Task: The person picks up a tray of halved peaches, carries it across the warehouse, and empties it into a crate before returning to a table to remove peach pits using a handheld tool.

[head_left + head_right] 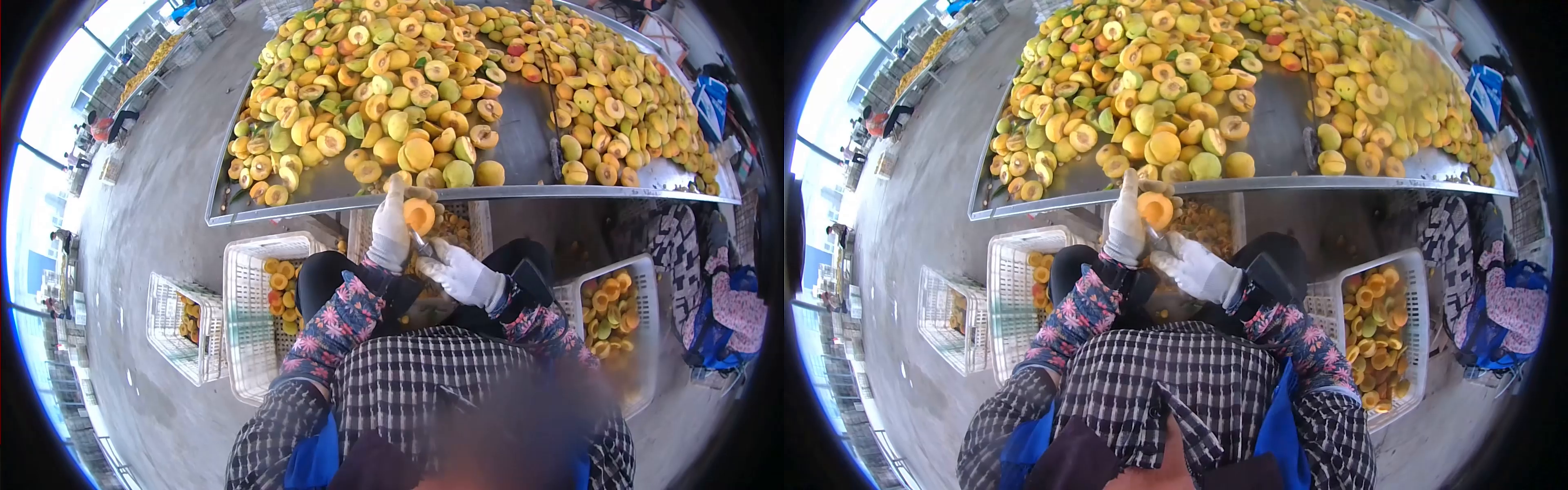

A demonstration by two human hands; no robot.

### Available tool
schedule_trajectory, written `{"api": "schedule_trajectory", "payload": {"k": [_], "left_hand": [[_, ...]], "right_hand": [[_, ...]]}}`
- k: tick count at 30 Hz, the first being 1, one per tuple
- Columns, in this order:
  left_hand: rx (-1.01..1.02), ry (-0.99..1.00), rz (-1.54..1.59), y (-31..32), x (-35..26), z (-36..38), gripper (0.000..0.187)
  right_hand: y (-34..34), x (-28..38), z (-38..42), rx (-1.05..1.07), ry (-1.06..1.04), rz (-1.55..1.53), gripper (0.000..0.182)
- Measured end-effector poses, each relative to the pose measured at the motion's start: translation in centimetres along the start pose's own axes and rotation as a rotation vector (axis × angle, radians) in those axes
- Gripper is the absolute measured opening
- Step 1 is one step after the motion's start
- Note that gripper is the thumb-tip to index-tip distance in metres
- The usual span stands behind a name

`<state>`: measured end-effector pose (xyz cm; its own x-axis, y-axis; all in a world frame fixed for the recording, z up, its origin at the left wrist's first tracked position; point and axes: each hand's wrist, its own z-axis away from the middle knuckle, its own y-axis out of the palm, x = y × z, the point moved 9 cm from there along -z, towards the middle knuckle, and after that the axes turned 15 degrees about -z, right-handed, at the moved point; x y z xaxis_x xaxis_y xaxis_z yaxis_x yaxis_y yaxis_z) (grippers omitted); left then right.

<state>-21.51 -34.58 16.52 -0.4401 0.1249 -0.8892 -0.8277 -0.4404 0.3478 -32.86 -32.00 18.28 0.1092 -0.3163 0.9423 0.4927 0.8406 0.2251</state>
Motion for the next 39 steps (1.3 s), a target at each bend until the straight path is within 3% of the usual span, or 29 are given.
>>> {"api": "schedule_trajectory", "payload": {"k": [3, 7, 9, 10, 11, 13, 15, 16, 18, 21, 22, 24, 26, 30, 31, 34, 35, 38, 39], "left_hand": [[-0.005, -0.043, 0.028, 0.0, 0.4, 0.0, 0.052], [0.016, -0.051, 0.195, -0.2, 0.0, -0.5, 0.050], [-0.020, -0.032, 0.210, -1.4, -1.5, -0.2, 0.047], [0.013, 0.074, -0.056, -2.7, -3.4, -0.2, 0.044], [0.042, 0.174, -0.323, -4.6, -5.1, 0.2, 0.042], [-0.256, 0.294, -0.768, -11.7, -9.1, 0.9, 0.030], [-0.384, 0.224, -1.523, -16.5, -12.7, 3.3, 0.033], [-0.568, 0.098, -1.832, -19.2, -13.5, 4.6, 0.042], [-0.803, 0.302, -2.128, -18.6, -15.3, 6.7, 0.046], [-0.487, 0.348, -1.613, -16.8, -14.2, 2.3, 0.047], [-0.386, 0.420, -1.617, -16.2, -12.6, -0.5, 0.046], [-0.297, 0.282, -1.650, -12.6, -10.9, -3.4, 0.048], [-0.306, 0.098, -1.802, -11.4, -8.9, -6.7, 0.056], [-0.284, 0.047, -1.845, -8.6, -7.7, -9.2, 0.064], [-0.303, 0.022, -1.811, -8.2, -7.7, -9.1, 0.054], [-0.306, 0.144, -1.527, -8.9, -7.4, -9.3, 0.052], [-0.320, 0.221, -1.354, -9.2, -7.4, -9.2, 0.044], [0.118, 0.082, 0.016, -7.1, -4.0, -7.2, 0.038], [0.149, 0.068, 0.110, -6.0, -4.1, -5.6, 0.036]], "right_hand": [[0.3, -0.1, 0.3, 0.007, -0.005, -0.008, 0.033], [0.2, -1.4, 2.0, 0.094, 0.340, -0.044, 0.027], [-1.5, -2.4, 1.5, 0.216, -0.173, 0.499, 0.029], [-0.2, -0.6, 2.0, 0.276, -0.439, 0.766, 0.030], [-3.3, -2.9, 1.7, 0.060, 0.009, 0.675, 0.035], [-4.0, -2.2, 2.4, 0.013, 0.164, 0.863, 0.036], [-4.4, -2.2, 2.7, -0.001, 0.247, 0.982, 0.036], [-4.5, -2.1, 2.4, -0.023, 0.246, 0.978, 0.036], [-4.5, -2.4, 2.0, -0.054, 0.253, 0.974, 0.036], [-4.4, -2.0, 0.6, -0.125, 0.158, 0.995, 0.038], [-4.3, -1.8, 0.1, -0.147, 0.140, 1.002, 0.039], [-3.9, -2.1, -0.6, -0.131, 0.131, 0.991, 0.040], [-3.1, -2.0, -0.7, -0.108, 0.106, 0.997, 0.040], [-2.7, -2.1, -0.3, -0.107, 0.221, 0.952, 0.038], [-2.8, -2.1, -0.1, -0.116, 0.227, 0.938, 0.037], [-2.8, -1.4, 0.0, -0.155, 0.090, 0.856, 0.038], [-2.7, -0.4, 0.0, -0.171, 0.000, 0.829, 0.036], [-1.5, 3.5, 0.1, -0.217, -0.285, 0.601, 0.033], [-1.0, 4.7, -0.2, -0.205, -0.390, 0.492, 0.030]]}}
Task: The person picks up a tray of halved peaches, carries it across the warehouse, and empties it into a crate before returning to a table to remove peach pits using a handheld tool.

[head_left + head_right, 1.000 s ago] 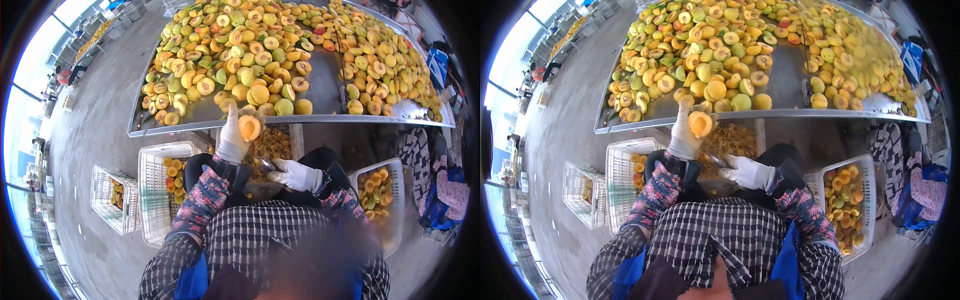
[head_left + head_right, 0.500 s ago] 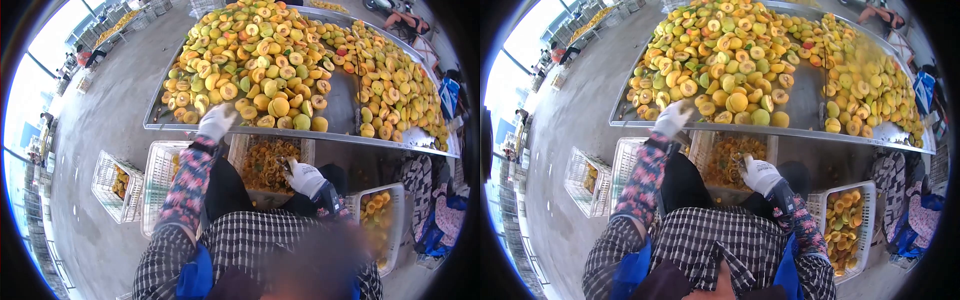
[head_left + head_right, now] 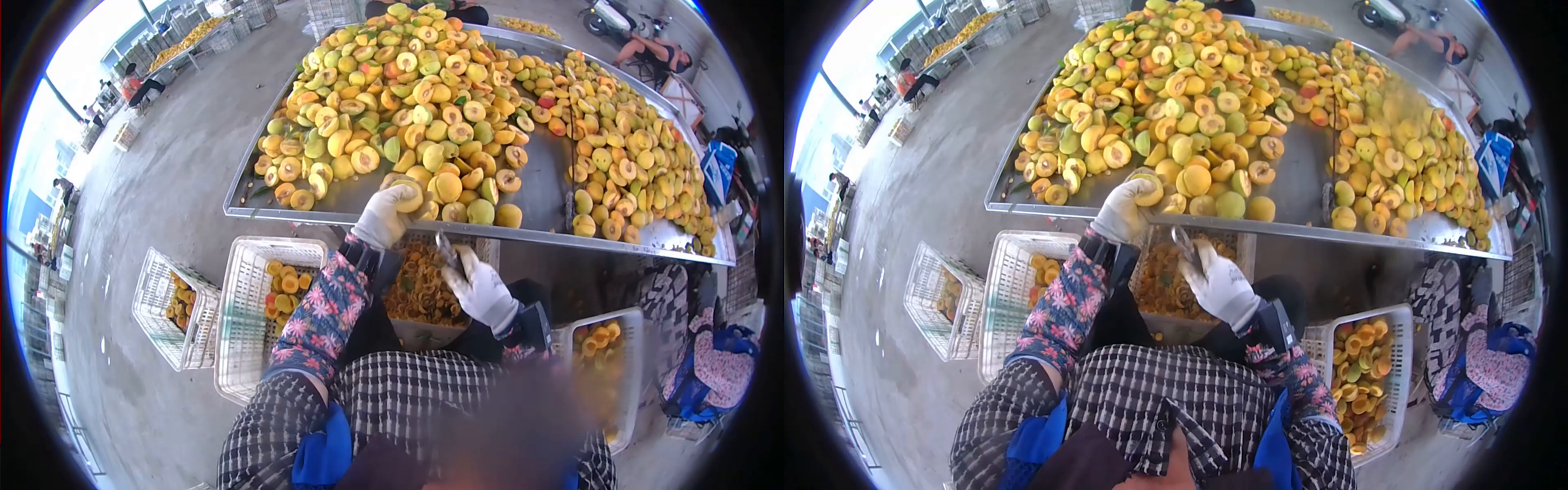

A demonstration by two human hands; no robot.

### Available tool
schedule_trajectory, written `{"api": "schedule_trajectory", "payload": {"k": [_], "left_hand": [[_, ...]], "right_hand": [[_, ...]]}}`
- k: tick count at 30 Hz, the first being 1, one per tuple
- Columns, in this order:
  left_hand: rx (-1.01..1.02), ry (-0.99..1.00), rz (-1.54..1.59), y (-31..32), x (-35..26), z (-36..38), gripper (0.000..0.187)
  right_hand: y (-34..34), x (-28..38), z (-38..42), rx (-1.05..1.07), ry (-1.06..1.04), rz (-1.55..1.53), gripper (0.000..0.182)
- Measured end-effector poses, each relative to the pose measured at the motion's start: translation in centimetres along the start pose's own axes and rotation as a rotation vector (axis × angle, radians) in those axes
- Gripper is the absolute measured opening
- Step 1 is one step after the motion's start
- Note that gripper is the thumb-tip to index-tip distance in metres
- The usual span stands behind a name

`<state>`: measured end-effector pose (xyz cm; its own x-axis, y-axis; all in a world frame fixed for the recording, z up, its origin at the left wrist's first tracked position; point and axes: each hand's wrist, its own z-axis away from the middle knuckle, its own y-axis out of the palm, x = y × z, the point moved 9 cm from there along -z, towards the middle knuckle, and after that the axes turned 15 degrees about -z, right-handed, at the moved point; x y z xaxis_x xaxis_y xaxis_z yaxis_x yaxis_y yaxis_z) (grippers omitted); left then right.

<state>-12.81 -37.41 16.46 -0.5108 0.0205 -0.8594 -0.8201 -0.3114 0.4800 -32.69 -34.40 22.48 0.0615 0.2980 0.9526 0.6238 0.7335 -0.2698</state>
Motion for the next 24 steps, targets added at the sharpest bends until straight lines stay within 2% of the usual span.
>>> {"api": "schedule_trajectory", "payload": {"k": [1, 3, 5, 6, 9, 12, 15, 18, 21, 22, 24], "left_hand": [[0.027, -0.006, 0.098, 2.3, -0.6, 1.6, 0.034], [0.055, 0.005, 0.252, 5.3, -1.4, 3.8, 0.032], [0.052, 0.029, 0.365, 6.5, -1.5, 5.0, 0.032], [0.016, -0.017, 0.353, 6.3, -0.8, 4.7, 0.034], [0.102, 0.004, 0.421, 7.3, -1.0, 5.0, 0.037], [0.053, -0.052, 0.313, 7.6, -1.0, 5.7, 0.038], [0.003, -0.102, 0.347, 6.7, 0.8, 5.1, 0.038], [-0.084, -0.059, 0.199, 5.8, 1.1, 4.9, 0.039], [-0.088, 0.006, 0.108, 6.3, 0.6, 5.3, 0.040], [-0.092, 0.041, 0.084, 6.4, 0.4, 5.4, 0.042], [-0.095, 0.109, 0.034, 6.6, 0.0, 5.6, 0.047]], "right_hand": [[0.2, -0.7, -0.7, -0.016, -0.079, -0.028, 0.031], [-0.1, 2.5, -1.8, -0.093, -0.154, 0.063, 0.032], [-0.1, 3.0, -2.6, -0.131, -0.157, 0.184, 0.030], [0.0, 3.2, -2.8, -0.150, -0.159, 0.245, 0.030], [0.0, 2.5, -3.0, -0.173, -0.038, 0.331, 0.036], [0.6, 2.0, -2.5, -0.104, -0.034, 0.494, 0.045], [0.8, 0.8, -2.3, -0.084, -0.035, 0.547, 0.051], [0.9, 1.2, -2.1, -0.052, 0.006, 0.451, 0.049], [1.0, 0.9, -2.0, -0.033, -0.078, 0.075, 0.042], [1.3, -0.1, -2.2, 0.016, -0.023, -0.132, 0.042], [1.4, -0.8, -2.2, 0.049, 0.082, -0.312, 0.039]]}}
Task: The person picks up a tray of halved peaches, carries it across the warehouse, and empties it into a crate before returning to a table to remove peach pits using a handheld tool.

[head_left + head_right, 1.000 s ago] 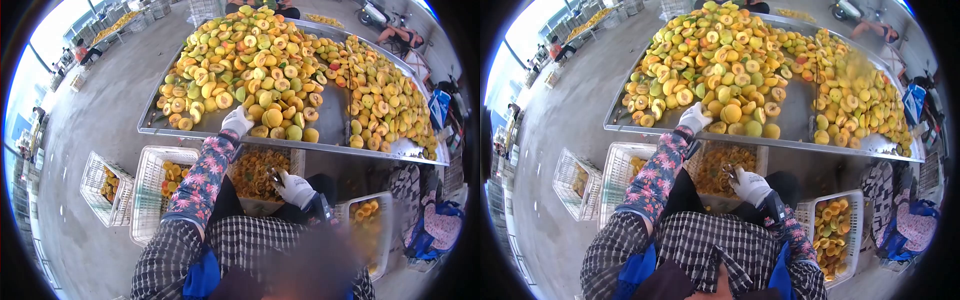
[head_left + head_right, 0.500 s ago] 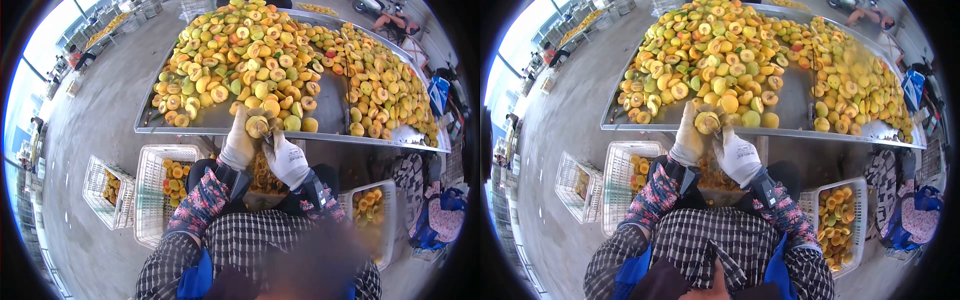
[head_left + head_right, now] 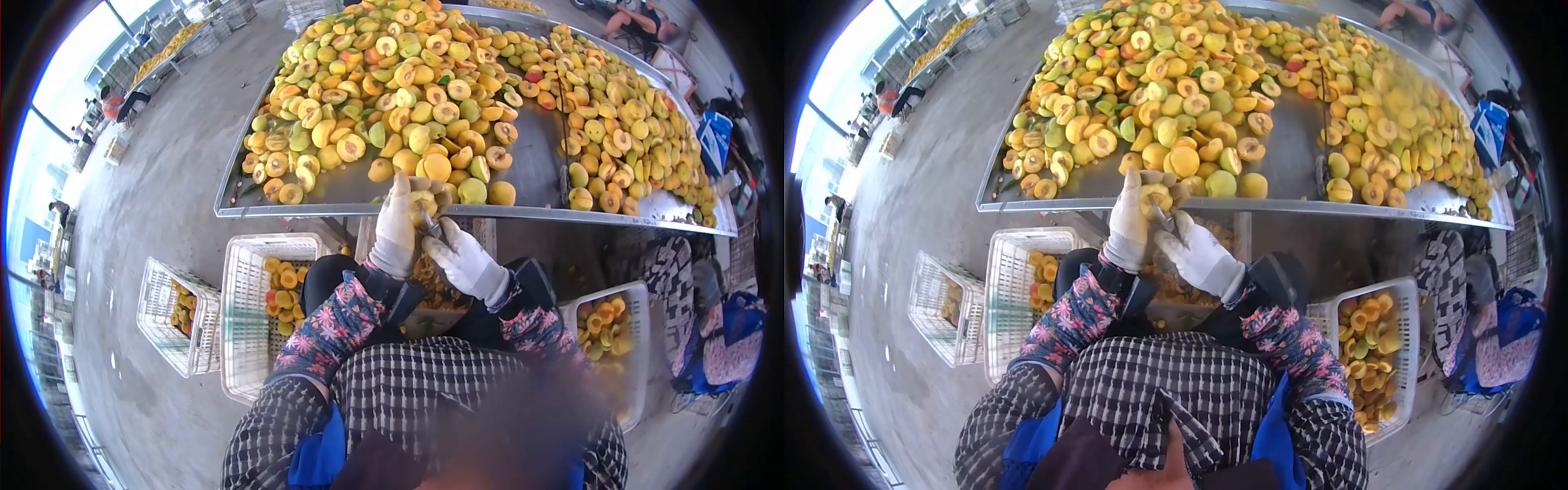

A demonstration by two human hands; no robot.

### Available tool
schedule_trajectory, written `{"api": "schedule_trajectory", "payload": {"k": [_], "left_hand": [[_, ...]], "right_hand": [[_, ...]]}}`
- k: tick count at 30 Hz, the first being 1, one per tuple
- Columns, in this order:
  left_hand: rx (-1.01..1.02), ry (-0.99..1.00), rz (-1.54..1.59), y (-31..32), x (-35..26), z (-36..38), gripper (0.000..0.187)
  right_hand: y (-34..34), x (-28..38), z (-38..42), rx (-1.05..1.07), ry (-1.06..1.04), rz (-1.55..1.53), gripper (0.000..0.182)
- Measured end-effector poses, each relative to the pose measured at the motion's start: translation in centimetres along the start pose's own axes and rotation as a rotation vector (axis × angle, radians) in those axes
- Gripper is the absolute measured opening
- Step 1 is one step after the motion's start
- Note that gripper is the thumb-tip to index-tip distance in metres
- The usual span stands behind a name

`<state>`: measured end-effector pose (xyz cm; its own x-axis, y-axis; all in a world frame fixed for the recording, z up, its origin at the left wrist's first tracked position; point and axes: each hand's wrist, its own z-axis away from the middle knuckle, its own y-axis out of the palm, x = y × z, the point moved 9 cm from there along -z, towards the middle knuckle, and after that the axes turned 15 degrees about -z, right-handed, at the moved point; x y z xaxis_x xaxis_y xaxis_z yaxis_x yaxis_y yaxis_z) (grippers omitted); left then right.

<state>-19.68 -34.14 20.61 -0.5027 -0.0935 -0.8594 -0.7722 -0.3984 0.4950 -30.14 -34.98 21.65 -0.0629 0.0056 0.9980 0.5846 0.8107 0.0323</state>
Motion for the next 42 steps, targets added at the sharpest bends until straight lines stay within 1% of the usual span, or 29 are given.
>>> {"api": "schedule_trajectory", "payload": {"k": [1, 2, 3, 5, 6, 9, 10, 13, 14, 17, 18, 20, 21, 22, 23, 24, 25, 28, 31, 32, 34, 35, 36, 37, 38, 39, 40, 41, 42], "left_hand": [[0.033, -0.005, 0.016, 0.5, -0.1, 0.0, 0.048], [0.066, -0.008, 0.031, 1.0, -0.3, 0.0, 0.050], [0.099, -0.010, 0.047, 1.4, -0.5, -0.1, 0.053], [0.400, -0.194, 0.024, 1.8, 0.2, -0.4, 0.056], [0.423, -0.292, 0.031, 1.8, 0.0, -0.1, 0.049], [0.315, -0.132, -0.067, 0.7, 0.2, -0.4, 0.048], [0.145, -0.122, -0.114, 0.1, 0.6, -0.8, 0.051], [0.019, -0.036, -0.204, 0.3, 0.2, -0.4, 0.055], [0.004, -0.045, -0.211, 0.5, 0.1, -0.1, 0.055], [0.084, 0.009, -0.247, 1.5, -0.4, 0.0, 0.054], [0.067, 0.020, -0.235, 1.5, -0.3, 0.0, 0.052], [0.040, 0.042, -0.213, 1.8, 0.3, -0.2, 0.050], [0.005, -0.009, -0.161, 1.7, 0.9, -0.4, 0.049], [-0.031, -0.060, -0.107, 1.5, 1.6, -0.5, 0.047], [-0.068, -0.110, -0.053, 1.3, 2.3, -0.5, 0.046], [-0.083, -0.194, 0.006, 1.4, 2.9, -0.3, 0.043], [-0.071, -0.206, 0.002, 1.3, 3.2, -0.4, 0.043], [-0.027, -0.219, -0.016, 1.1, 4.1, -0.7, 0.043], [-0.018, -0.184, -0.086, 1.0, 3.0, -0.3, 0.043], [-0.015, -0.119, -0.181, 0.4, 2.5, -0.5, 0.043], [-0.009, 0.012, -0.373, -0.6, 0.8, -0.7, 0.044], [-0.013, 0.043, -0.541, -1.3, -0.9, -0.4, 0.041], [-0.067, 0.136, -0.745, -1.9, -3.6, 0.3, 0.040], [-0.086, 0.247, -1.133, -4.1, -5.8, 0.2, 0.040], [-0.122, 0.247, -1.440, -6.1, -8.3, 0.8, 0.037], [-0.230, 0.061, -1.644, -8.2, -10.8, 1.8, 0.032], [-0.295, 0.078, -1.776, -10.8, -12.5, 2.6, 0.034], [-0.468, 0.097, -2.050, -12.6, -14.3, 3.3, 0.041], [-0.499, 0.189, -2.233, -14.4, -14.7, 3.1, 0.053]], "right_hand": [[0.1, 0.2, 0.0, 0.010, 0.052, -0.091, 0.038], [0.3, 0.7, 0.3, 0.023, 0.102, -0.320, 0.033], [0.0, 0.5, 0.2, 0.050, 0.114, -0.245, 0.033], [-1.2, -0.1, 0.3, 0.100, 0.091, -0.032, 0.033], [-1.5, 0.1, 0.3, 0.120, 0.052, 0.108, 0.034], [-1.3, 1.9, 0.7, 0.102, -0.070, 0.512, 0.035], [-1.3, 1.5, 0.7, 0.062, -0.071, 0.576, 0.033], [-0.3, 0.5, 1.1, 0.025, -0.068, 0.278, 0.036], [0.0, -1.2, 1.4, 0.065, 0.163, -0.120, 0.031], [1.0, -1.5, 3.0, 0.089, 0.519, -0.718, 0.024], [1.1, -2.0, 3.2, 0.059, 0.543, -0.819, 0.019], [1.1, -2.3, 3.6, 0.010, 0.563, -0.900, 0.019], [1.1, -2.4, 3.8, -0.013, 0.572, -0.938, 0.020], [0.8, -3.0, 3.6, -0.012, 0.520, -0.819, 0.022], [0.6, -2.6, 3.4, 0.038, 0.417, -0.682, 0.026], [0.2, -3.2, 2.9, 0.024, 0.284, -0.564, 0.029], [-0.1, -3.2, 2.7, 0.008, 0.156, -0.447, 0.031], [-0.3, -3.9, 3.7, 0.091, 0.243, -0.352, 0.033], [-2.1, -2.9, 4.5, 0.109, 0.199, -0.007, 0.033], [-2.8, -4.8, 4.7, 0.219, 0.067, 0.446, 0.033], [-3.5, -3.9, 5.6, 0.202, 0.305, 0.596, 0.035], [-4.2, -3.4, 6.1, 0.188, 0.421, 0.674, 0.036], [-4.7, -3.1, 6.5, 0.149, 0.435, 0.748, 0.037], [-5.1, -3.2, 6.9, 0.152, 0.472, 0.778, 0.037], [-5.3, -3.3, 7.4, 0.161, 0.472, 0.774, 0.037], [-5.5, -3.3, 7.9, 0.170, 0.473, 0.766, 0.036], [-5.7, -3.4, 8.2, 0.176, 0.515, 0.737, 0.038], [-5.4, -3.5, 8.0, 0.191, 0.499, 0.713, 0.038], [-5.0, -3.8, 7.9, 0.202, 0.489, 0.688, 0.039]]}}
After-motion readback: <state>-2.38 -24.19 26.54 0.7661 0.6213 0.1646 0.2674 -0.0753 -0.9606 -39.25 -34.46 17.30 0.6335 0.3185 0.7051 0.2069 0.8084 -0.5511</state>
